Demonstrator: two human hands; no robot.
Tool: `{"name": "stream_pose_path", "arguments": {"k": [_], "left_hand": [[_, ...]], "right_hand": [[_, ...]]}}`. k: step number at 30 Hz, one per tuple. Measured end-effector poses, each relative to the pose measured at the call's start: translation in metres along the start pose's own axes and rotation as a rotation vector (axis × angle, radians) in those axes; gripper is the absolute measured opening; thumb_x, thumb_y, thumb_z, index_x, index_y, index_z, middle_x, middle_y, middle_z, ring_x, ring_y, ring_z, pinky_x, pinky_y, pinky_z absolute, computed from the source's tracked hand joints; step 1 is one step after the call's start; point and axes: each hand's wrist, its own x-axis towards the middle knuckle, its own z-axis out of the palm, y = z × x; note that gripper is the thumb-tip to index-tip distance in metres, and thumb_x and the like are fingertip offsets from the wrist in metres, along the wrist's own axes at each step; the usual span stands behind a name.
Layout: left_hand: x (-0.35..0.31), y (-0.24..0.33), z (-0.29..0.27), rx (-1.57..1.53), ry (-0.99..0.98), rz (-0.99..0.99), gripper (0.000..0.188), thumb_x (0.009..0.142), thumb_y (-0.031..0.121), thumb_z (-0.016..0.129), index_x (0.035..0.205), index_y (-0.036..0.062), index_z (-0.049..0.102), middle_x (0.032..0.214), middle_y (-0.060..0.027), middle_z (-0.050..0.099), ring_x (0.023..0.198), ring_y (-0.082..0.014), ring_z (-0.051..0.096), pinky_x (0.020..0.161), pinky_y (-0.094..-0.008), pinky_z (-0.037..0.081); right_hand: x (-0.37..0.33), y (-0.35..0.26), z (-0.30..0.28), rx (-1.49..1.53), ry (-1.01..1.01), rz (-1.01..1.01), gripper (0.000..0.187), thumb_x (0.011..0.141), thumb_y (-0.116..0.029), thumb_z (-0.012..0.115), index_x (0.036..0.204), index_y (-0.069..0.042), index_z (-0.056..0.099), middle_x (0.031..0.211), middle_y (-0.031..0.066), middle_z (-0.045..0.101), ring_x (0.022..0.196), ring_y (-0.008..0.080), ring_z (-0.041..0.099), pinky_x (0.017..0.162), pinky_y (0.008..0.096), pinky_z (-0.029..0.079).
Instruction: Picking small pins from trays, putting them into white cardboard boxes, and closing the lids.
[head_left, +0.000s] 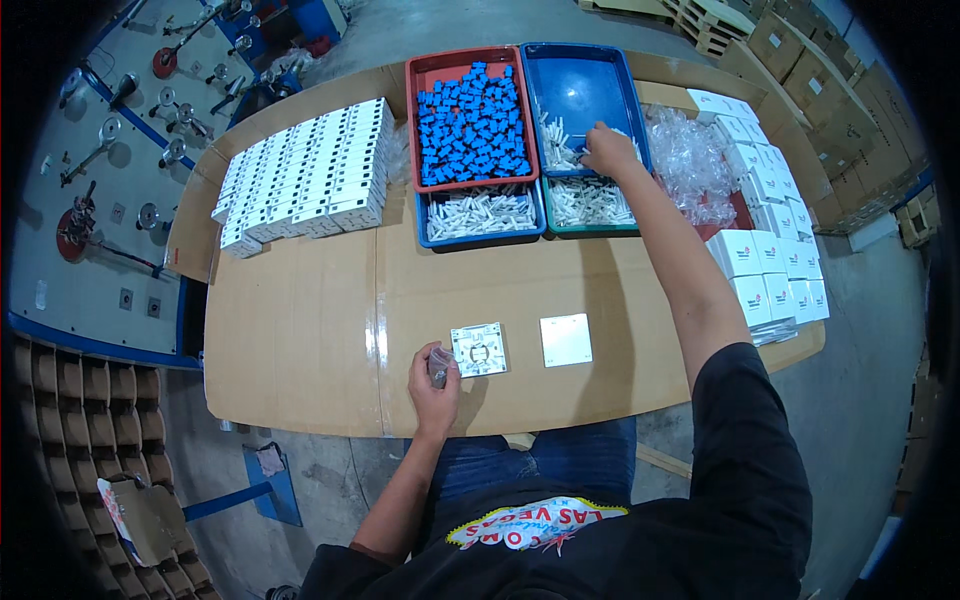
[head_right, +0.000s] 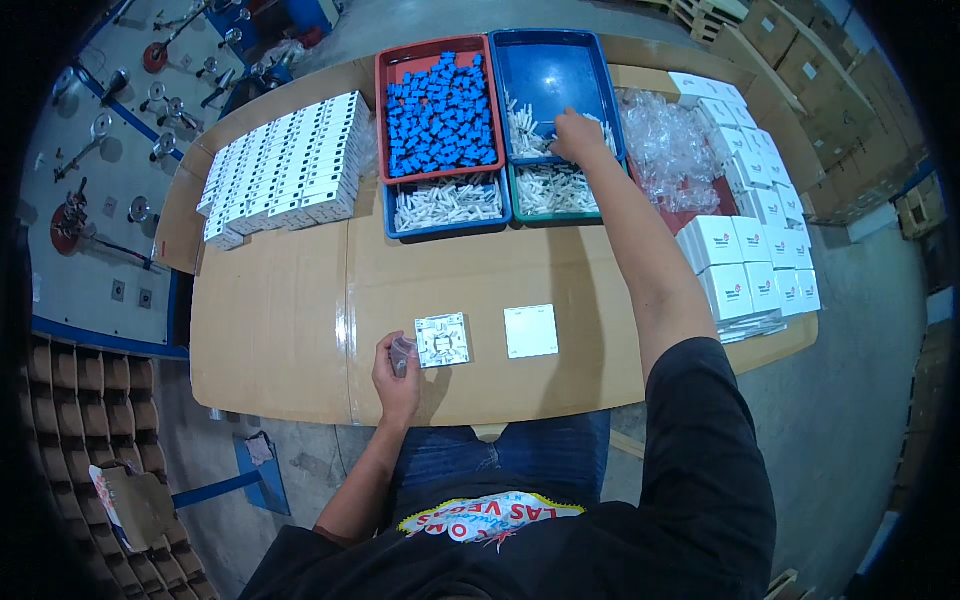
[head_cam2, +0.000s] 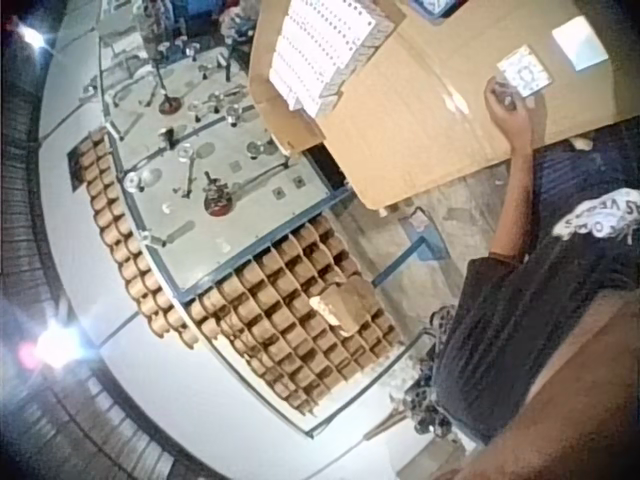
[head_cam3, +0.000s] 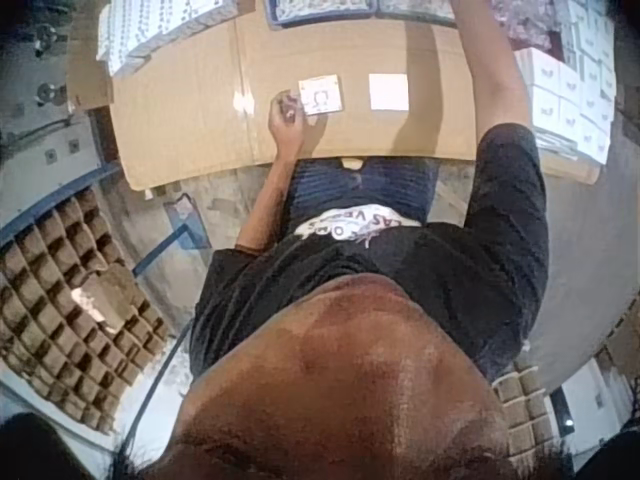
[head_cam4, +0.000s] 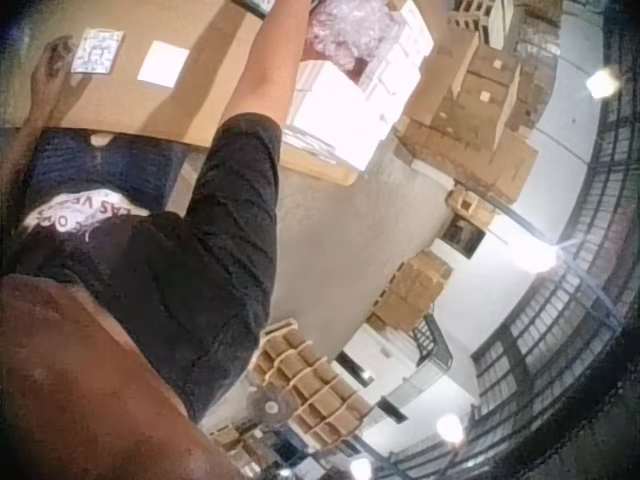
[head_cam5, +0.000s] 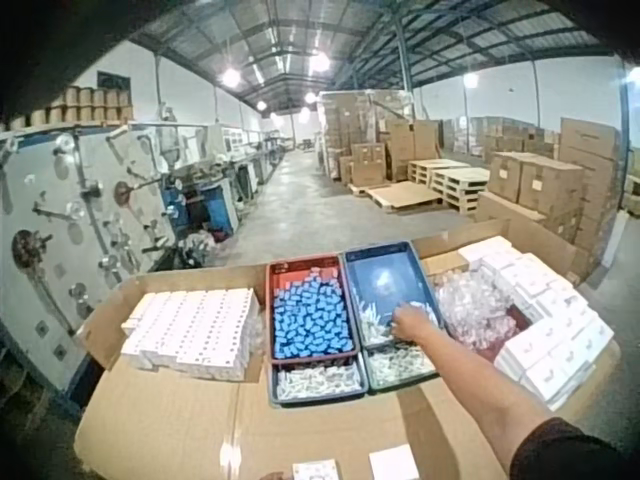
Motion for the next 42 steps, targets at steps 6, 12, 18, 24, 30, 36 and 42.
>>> {"name": "stream_pose_path", "arguments": {"k": [6,12,18,24,30,36,42], "left_hand": [[-0.002,-0.001,0.000,-0.001,0.008,0.038,0.036,0.090,0.006,0.069,0.125,0.0002,0.060,0.105,-0.0125,0.067,0.098,-0.0215,0.066,0.089,-0.0350,0.053],[-0.004,-0.002,0.001,-0.061,-0.006,-0.003,0.037,0.088,0.003,0.069,0.124,-0.0010,0.060,0.108,-0.0131,0.066,0.099,-0.0232,0.066,0.090,-0.0356,0.053],[0.001,0.009,-0.008,0.112,0.082,0.264,0.046,0.082,0.005,0.076,0.125,0.0003,0.061,0.118,-0.0160,0.062,0.114,-0.0342,0.059,0.100,-0.0413,0.047],[0.004,0.016,-0.007,0.177,0.070,0.358,0.049,0.082,0.018,0.079,0.127,0.0063,0.064,0.122,-0.0117,0.065,0.116,-0.0295,0.060,0.099,-0.0406,0.041],[-0.004,0.012,-0.012,0.160,0.018,0.467,0.050,0.084,0.019,0.076,0.130,0.0063,0.063,0.122,-0.0122,0.066,0.114,-0.0308,0.060,0.100,-0.0418,0.041],[-0.008,0.010,-0.016,0.087,-0.026,0.444,0.048,0.088,0.018,0.073,0.132,0.0049,0.062,0.119,-0.0133,0.066,0.111,-0.0292,0.064,0.097,-0.0407,0.046],[-0.011,0.043,-0.033,-0.674,-0.246,-0.111,0.041,0.107,0.024,0.045,0.138,0.0003,0.058,0.126,-0.0142,0.067,0.113,-0.0248,0.066,0.103,-0.0362,0.047]], "right_hand": [[0.002,0.007,0.002,0.071,0.079,0.011,0.020,0.082,-0.022,0.074,0.095,-0.006,0.075,0.109,0.0179,0.068,0.103,0.0367,0.069,0.087,0.0477,0.057],[0.001,0.030,-0.007,0.406,0.236,0.063,0.020,0.087,-0.021,0.071,0.099,-0.007,0.079,0.095,0.0193,0.075,0.091,0.0352,0.073,0.082,0.0431,0.057],[-0.087,-0.074,-0.043,1.098,0.213,0.105,0.015,0.091,-0.015,0.075,0.101,-0.004,0.076,0.084,0.0045,0.075,0.076,0.0109,0.067,0.066,0.0263,0.051],[-0.240,-0.216,-0.018,1.343,-0.176,0.052,0.014,0.089,-0.010,0.076,0.101,-0.004,0.074,0.090,0.0026,0.073,0.072,0.0066,0.060,0.063,0.0246,0.048],[-0.289,-0.283,-0.010,1.162,-0.070,-0.122,0.014,0.087,-0.009,0.076,0.099,-0.002,0.073,0.101,0.0065,0.069,0.080,0.0149,0.062,0.071,0.0281,0.051],[-0.299,-0.285,-0.006,1.050,0.033,-0.275,0.011,0.094,-0.009,0.068,0.100,-0.001,0.074,0.115,0.0091,0.069,0.098,0.0182,0.066,0.082,0.0279,0.051],[-0.302,-0.275,-0.044,1.268,0.027,-0.087,0.017,0.100,-0.013,0.063,0.104,-0.001,0.074,0.109,0.0069,0.073,0.095,0.0150,0.067,0.080,0.0279,0.051]]}}
